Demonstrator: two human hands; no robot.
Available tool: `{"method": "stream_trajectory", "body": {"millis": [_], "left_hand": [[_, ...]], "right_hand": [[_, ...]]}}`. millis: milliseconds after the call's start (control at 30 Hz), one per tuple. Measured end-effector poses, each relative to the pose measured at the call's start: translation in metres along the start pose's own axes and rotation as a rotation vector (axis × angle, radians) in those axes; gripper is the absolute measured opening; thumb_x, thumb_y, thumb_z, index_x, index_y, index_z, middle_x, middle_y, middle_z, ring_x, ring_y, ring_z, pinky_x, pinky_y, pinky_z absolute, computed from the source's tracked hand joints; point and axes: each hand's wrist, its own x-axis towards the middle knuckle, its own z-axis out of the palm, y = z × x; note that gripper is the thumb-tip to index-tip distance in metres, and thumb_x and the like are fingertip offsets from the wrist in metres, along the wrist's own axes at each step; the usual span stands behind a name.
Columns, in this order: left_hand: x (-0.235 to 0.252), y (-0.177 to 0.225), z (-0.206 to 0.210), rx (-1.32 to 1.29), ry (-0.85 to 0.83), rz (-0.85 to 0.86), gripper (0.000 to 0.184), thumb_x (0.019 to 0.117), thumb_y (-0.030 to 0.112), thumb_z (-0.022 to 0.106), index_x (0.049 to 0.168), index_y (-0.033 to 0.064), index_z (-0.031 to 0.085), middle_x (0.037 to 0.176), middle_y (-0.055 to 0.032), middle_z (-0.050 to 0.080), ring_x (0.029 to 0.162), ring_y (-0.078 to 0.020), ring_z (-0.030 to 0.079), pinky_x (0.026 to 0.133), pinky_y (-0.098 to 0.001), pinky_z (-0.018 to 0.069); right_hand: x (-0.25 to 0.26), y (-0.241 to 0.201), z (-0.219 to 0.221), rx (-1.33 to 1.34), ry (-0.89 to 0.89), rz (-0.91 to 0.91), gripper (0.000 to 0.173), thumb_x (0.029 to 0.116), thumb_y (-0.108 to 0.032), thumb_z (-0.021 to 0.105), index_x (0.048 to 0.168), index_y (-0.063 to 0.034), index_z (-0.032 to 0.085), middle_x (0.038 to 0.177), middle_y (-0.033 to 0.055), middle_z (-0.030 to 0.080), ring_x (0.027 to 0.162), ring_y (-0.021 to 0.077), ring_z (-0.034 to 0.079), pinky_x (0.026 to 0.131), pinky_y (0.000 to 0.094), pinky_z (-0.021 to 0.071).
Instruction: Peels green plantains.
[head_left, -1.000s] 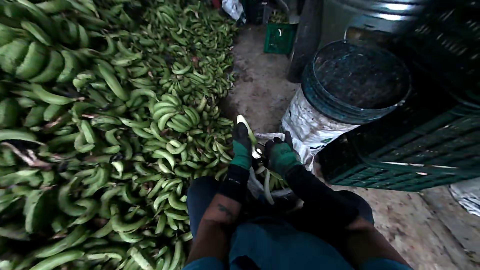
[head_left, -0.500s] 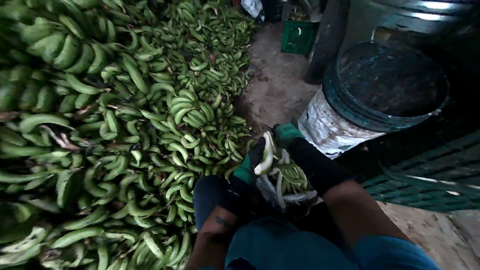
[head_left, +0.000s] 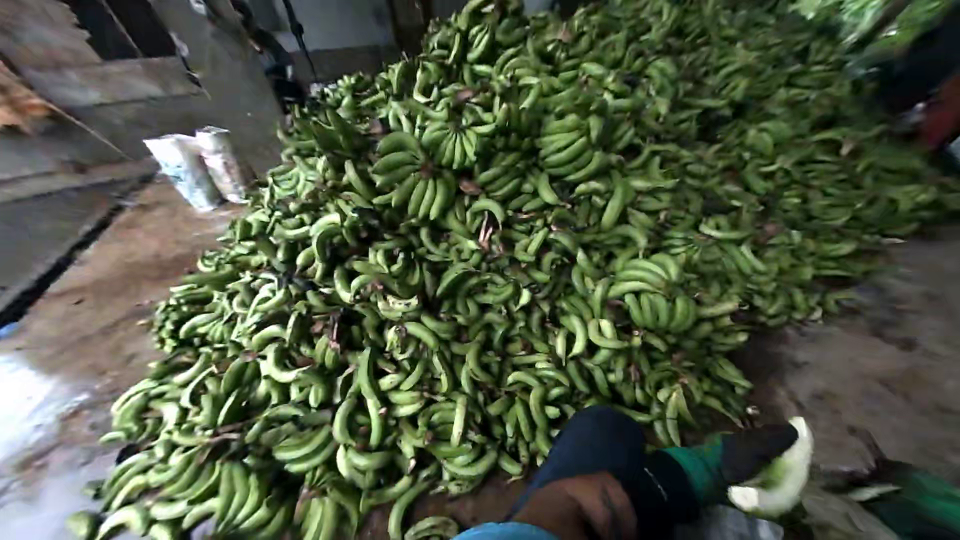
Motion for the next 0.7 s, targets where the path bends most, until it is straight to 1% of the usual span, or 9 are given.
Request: {"method": "stream_trajectory", "body": {"millis": [67,133,200,267,400,467,533,667,700], "left_hand": [[0.004,0.010,0.004,-0.102,0.026,-0.109,0.045,0.1105,0.033,0.039,0.131,-0.0043,0.054,0.111,-0.0190,0.062,0.092,-0.0196,0.061,0.084,-0.0388,0.0535],[0.016,0.006,0.007,-0.051,0.029,-0.135,0.046,0.1109,0.032,0.039,0.133,-0.0061,0.053,0.115,-0.0236,0.062,0.096,-0.0258,0.061,0.087,-0.0448,0.0530],[0.032,-0.005,0.010,0.136,0.052,-0.076,0.044,0.1117,0.023,0.038,0.138,-0.0093,0.052,0.131,-0.0296,0.060,0.118,-0.0350,0.059,0.102,-0.0495,0.0471],[0.044,-0.012,0.015,0.374,0.088,0.000,0.042,0.1110,0.019,0.041,0.145,-0.0049,0.050,0.142,-0.0273,0.056,0.132,-0.0369,0.054,0.112,-0.0497,0.0417],[0.036,0.010,0.041,0.584,0.152,-0.129,0.047,0.1102,0.031,0.044,0.150,0.0076,0.046,0.145,-0.0223,0.055,0.130,-0.0382,0.056,0.105,-0.0563,0.0468],[0.039,0.018,0.057,0.482,0.227,-0.150,0.055,0.1099,0.045,0.039,0.153,0.0105,0.040,0.146,-0.0206,0.053,0.129,-0.0376,0.055,0.102,-0.0582,0.0479],[0.056,0.011,0.075,0.276,0.360,-0.079,0.063,0.1077,0.053,0.037,0.155,0.0102,0.036,0.143,-0.0222,0.054,0.124,-0.0378,0.057,0.098,-0.0594,0.0498],[0.045,0.020,0.103,0.238,0.479,-0.033,0.073,0.1056,0.060,0.036,0.162,0.0158,0.019,0.158,-0.0160,0.041,0.137,-0.0338,0.048,0.106,-0.0569,0.0457],[0.044,0.021,0.107,0.221,0.498,-0.017,0.075,0.1057,0.059,0.036,0.163,0.0162,0.014,0.161,-0.0146,0.036,0.141,-0.0319,0.045,0.109,-0.0546,0.0436]], "right_hand": [[0.001,0.003,-0.005,-0.156,0.013,-0.020,0.057,0.0966,-0.034,0.069,0.135,0.0063,0.059,0.134,0.0321,0.062,0.130,0.0486,0.058,0.107,0.0663,0.0451],[0.007,0.017,-0.004,-0.206,0.065,-0.026,0.062,0.0950,-0.038,0.067,0.138,0.0046,0.057,0.138,0.0322,0.059,0.132,0.0498,0.055,0.108,0.0695,0.0434],[-0.010,0.022,-0.011,-0.119,0.173,-0.079,0.062,0.0997,-0.041,0.057,0.142,0.0040,0.054,0.142,0.0330,0.056,0.135,0.0513,0.052,0.110,0.0708,0.0402],[-0.049,0.014,-0.019,-0.021,0.244,-0.103,0.058,0.1034,-0.038,0.055,0.142,0.0046,0.055,0.142,0.0344,0.055,0.135,0.0527,0.051,0.110,0.0706,0.0386],[-0.080,0.006,-0.016,0.048,0.171,0.025,0.048,0.0969,-0.031,0.069,0.130,0.0030,0.064,0.134,0.0308,0.061,0.126,0.0494,0.058,0.103,0.0676,0.0462],[-0.080,0.017,-0.008,0.080,0.203,0.022,0.050,0.0935,-0.034,0.072,0.130,0.0006,0.065,0.134,0.0284,0.062,0.128,0.0475,0.057,0.105,0.0664,0.0459],[-0.083,0.021,0.001,0.095,0.235,-0.019,0.051,0.0942,-0.035,0.070,0.132,-0.0010,0.065,0.137,0.0261,0.061,0.134,0.0459,0.052,0.114,0.0675,0.0360],[-0.089,0.021,0.009,0.163,0.290,-0.001,0.050,0.0964,-0.035,0.068,0.134,-0.0034,0.065,0.141,0.0213,0.061,0.146,0.0439,0.040,0.123,0.0702,0.0144],[-0.090,0.018,0.008,0.178,0.281,0.026,0.050,0.0973,-0.035,0.067,0.135,-0.0038,0.064,0.141,0.0208,0.061,0.147,0.0435,0.040,0.123,0.0695,0.0161]]}}
